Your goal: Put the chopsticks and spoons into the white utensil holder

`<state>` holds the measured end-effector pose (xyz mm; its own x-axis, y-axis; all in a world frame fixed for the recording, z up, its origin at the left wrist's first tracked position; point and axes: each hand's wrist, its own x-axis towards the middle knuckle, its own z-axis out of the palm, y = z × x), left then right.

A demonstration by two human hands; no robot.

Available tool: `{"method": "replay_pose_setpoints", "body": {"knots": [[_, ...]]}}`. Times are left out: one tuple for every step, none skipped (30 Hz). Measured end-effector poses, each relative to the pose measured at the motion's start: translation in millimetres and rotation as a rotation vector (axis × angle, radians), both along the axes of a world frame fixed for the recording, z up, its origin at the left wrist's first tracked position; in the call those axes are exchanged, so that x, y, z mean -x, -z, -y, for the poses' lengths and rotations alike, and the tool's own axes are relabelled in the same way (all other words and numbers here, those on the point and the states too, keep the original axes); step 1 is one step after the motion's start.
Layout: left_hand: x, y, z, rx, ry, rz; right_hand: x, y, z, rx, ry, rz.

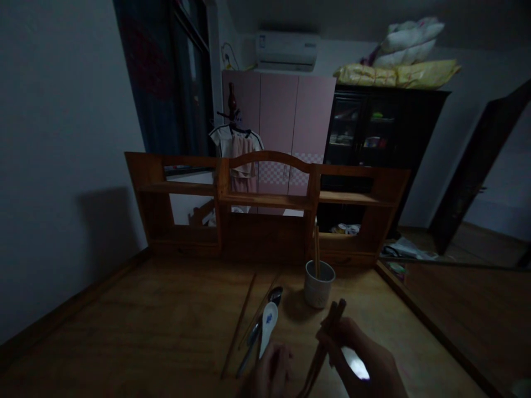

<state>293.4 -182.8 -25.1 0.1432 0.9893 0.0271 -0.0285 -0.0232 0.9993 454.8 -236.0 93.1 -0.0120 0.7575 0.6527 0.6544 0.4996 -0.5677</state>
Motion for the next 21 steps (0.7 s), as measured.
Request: {"method": "replay_pose_setpoints", "body": {"knots": [[-0.6, -3.4, 0.3, -0.01, 0.0, 0.013, 1.4, 0.1, -0.3, -0.004, -0.005, -0.004], [-1.7, -6.0, 0.4, -0.01, -0.008, 0.035, 2.5, -0.1, -0.7, -0.002, -0.011, -0.008], [-3.2, -7.4, 0.6, -0.005, -0.023, 0.06, 3.2, -0.5, -1.1, 0.005, -0.015, -0.013], [-4.6, -7.6, 0.9, 0.005, -0.036, 0.089, 3.8, -1.4, -1.5, 0.015, -0.019, -0.017], [-5.8, -6.8, 1.4, 0.019, -0.029, 0.123, 4.1, -2.7, -1.7, 0.03, -0.029, -0.017], [-6.7, -5.1, 2.1, 0.028, 0.0, 0.159, 4.4, -4.5, -1.8, 0.036, -0.037, -0.02], [-7.3, -3.1, 3.1, 0.024, 0.057, 0.195, 4.5, -6.6, -1.7, 0.039, -0.044, -0.023], [-7.7, -1.1, 4.6, 0.012, 0.132, 0.219, 4.7, -9.0, -1.5, 0.041, -0.05, -0.024], [-8.0, 0.4, 6.3, -0.004, 0.219, 0.219, 4.8, -11.5, -1.3, 0.049, -0.057, -0.022], [-8.5, 1.2, 8.4, -0.03, 0.302, 0.193, 4.9, -14.0, -1.1, 0.066, -0.064, -0.02], [-9.2, 1.2, 10.5, -0.062, 0.367, 0.146, 4.9, -16.3, -1.1, 0.089, -0.069, -0.02], [-10.0, 0.4, 12.7, -0.097, 0.405, 0.09, 4.9, -18.4, -1.3, 0.113, -0.067, -0.024], [-11.0, -0.7, 14.6, -0.128, 0.423, 0.035, 4.8, -20.1, -1.8, 0.135, -0.062, -0.03], [-11.9, -2.0, 16.1, -0.156, 0.419, -0.013, 4.7, -21.6, -2.6, 0.153, -0.057, -0.037], [-12.6, -2.9, 17.0, -0.176, 0.416, -0.054, 4.6, -22.6, -3.7, 0.166, -0.054, -0.043], [-12.9, -3.3, 17.4, -0.183, 0.413, -0.084, 4.4, -23.4, -4.9, 0.169, -0.055, -0.046], [-13.0, -2.9, 17.3, -0.182, 0.404, -0.105, 4.1, -23.9, -6.2, 0.167, -0.061, -0.049], [-12.7, -1.8, 16.7, -0.179, 0.4, -0.119, 3.9, -24.2, -7.4, 0.164, -0.073, -0.048], [-12.2, -0.2, 15.9, -0.173, 0.401, -0.126, 3.7, -24.3, -8.5, 0.16, -0.083, -0.045], [-11.6, 1.7, 15.0, -0.164, 0.404, -0.13, 3.5, -24.2, -9.3, 0.156, -0.087, -0.038], [-10.9, 3.3, 14.1, -0.152, 0.4, -0.133, 3.5, -24.1, -9.8, 0.15, -0.084, -0.028]]}}
